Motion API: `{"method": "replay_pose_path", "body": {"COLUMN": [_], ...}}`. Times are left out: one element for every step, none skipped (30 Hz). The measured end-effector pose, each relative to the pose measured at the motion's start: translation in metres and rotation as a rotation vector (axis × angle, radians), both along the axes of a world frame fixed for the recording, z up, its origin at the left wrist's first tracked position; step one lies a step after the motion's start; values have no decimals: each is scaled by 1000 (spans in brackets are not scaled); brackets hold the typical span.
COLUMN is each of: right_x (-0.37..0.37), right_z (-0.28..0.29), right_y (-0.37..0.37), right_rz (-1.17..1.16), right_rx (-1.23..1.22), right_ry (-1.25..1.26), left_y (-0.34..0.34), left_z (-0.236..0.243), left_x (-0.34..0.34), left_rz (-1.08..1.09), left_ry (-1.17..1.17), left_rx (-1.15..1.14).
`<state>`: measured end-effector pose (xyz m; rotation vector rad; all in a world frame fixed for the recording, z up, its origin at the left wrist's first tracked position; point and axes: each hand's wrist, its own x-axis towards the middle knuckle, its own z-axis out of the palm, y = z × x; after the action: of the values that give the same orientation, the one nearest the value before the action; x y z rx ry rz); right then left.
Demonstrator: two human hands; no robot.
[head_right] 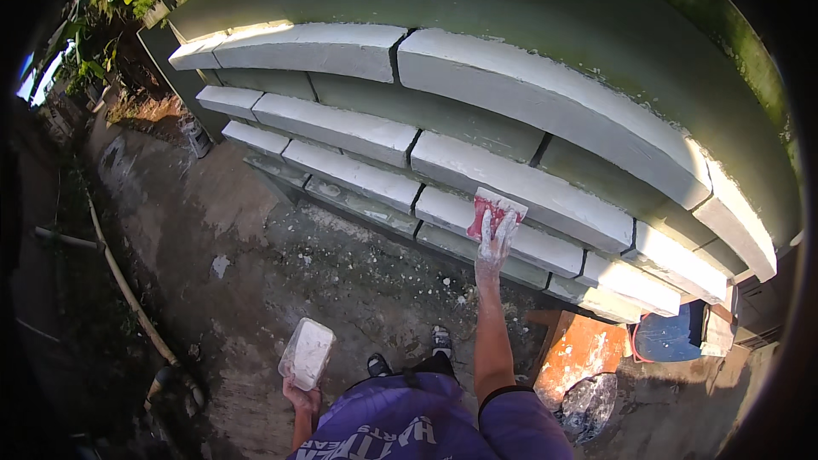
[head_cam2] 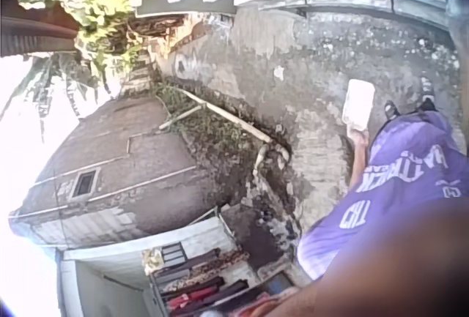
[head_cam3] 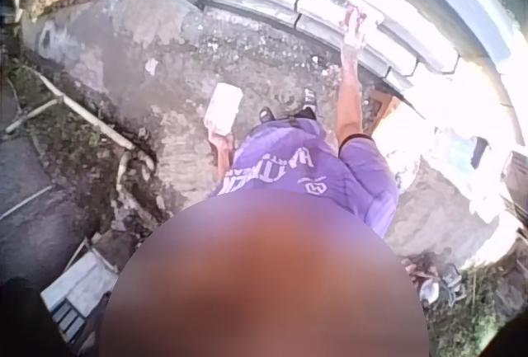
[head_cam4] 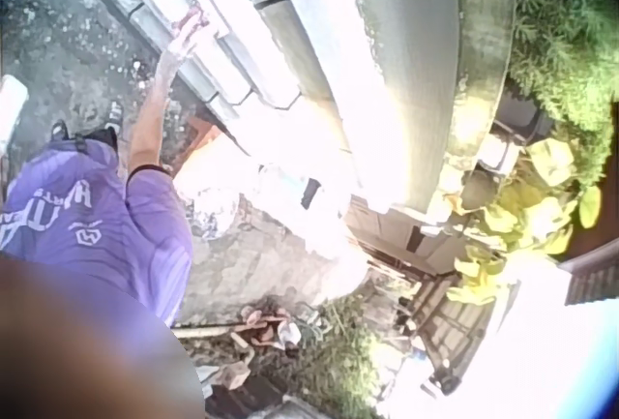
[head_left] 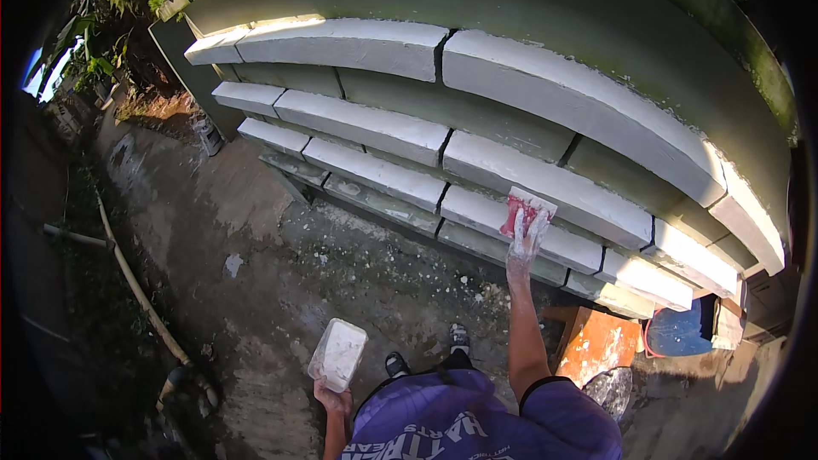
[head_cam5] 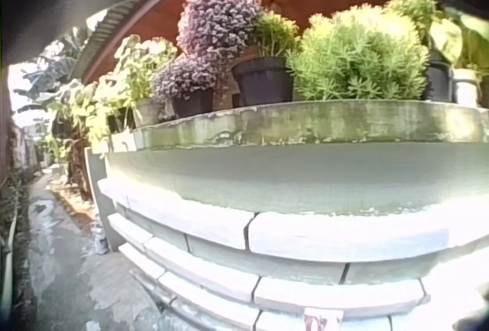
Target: Applying and smoothing white plaster compound on decorative wall ledges using a putty knife and sponge.
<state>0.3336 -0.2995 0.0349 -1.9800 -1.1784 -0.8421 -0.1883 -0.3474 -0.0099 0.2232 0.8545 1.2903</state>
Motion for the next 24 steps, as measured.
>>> {"method": "replay_pose_path", "body": {"right_x": [6, 14, 20, 24, 27, 30, 33, 34, 35, 35, 36, 37, 38, 37, 35, 32, 28, 25, 21, 16, 11, 6, -1, -5], "right_z": [-3, -7, -11, -16, -19, -23, -26, -28, -30, -32, -34, -35, -37, -39, -42, -44, -49, -53, -56, -58, -59, -59, -50, -40], "right_y": [3, 5, 10, 12, 17, 20, 25, 28, 31, 32, 31, 30, 28, 27, 25, 22, 20, 16, 12, 8, 3, -3, -7, -10], "right_rz": [-43, -89, -110, -94, -130, -167, -165, -157, -145, -135, -134, -117, -102, -102, -73, -43, -15, -17, 21, 62, 107, 106, 129, 148], "right_rx": [5, 10, 26, 23, 13, 2, 10, 7, 16, 23, 18, 12, 6, 0, -26, -53, -29, -31, -53, -75, -73, -75, -50, -26], "right_ry": [-34, -69, -71, -68, -76, -84, -69, -63, -44, -25, -19, -23, -28, -23, 2, 27, 25, 27, 40, 54, 91, 91, 61, 30], "left_y": [-1, -3, -7, -11, -12, -14, -16, -18, -19, -21, -22, -23, -22, -23, -24, -26, -26, -25, -25, -26, -26, -26, -26, -24], "left_z": [0, 0, 0, 1, 4, 7, 11, 14, 14, 13, 15, 16, 18, 20, 21, 22, 23, 22, 19, 18, 18, 18, 18, 20], "left_x": [-4, -7, -11, -14, -14, -14, -14, -14, -14, -14, -12, -11, -9, -6, -2, 1, 3, 2, 2, 2, 2, 2, 2, 3], "left_rz": [7, 11, 29, 43, 53, 64, 60, 54, 60, 74, 86, 86, 81, 77, 76, 91, 106, 103, 99, 97, 97, 92, 92, 93], "left_ry": [-3, -6, -3, -24, -44, -40, -11, 19, 26, 22, 19, 25, 15, 4, 8, -18, -45, -43, -36, -29, -28, -24, -21, -20], "left_rx": [12, 23, 21, 15, 10, 9, 8, 6, 3, -8, -21, -26, -32, -38, -43, -47, -48, -51, -43, -37, -39, -32, -21, -20]}}
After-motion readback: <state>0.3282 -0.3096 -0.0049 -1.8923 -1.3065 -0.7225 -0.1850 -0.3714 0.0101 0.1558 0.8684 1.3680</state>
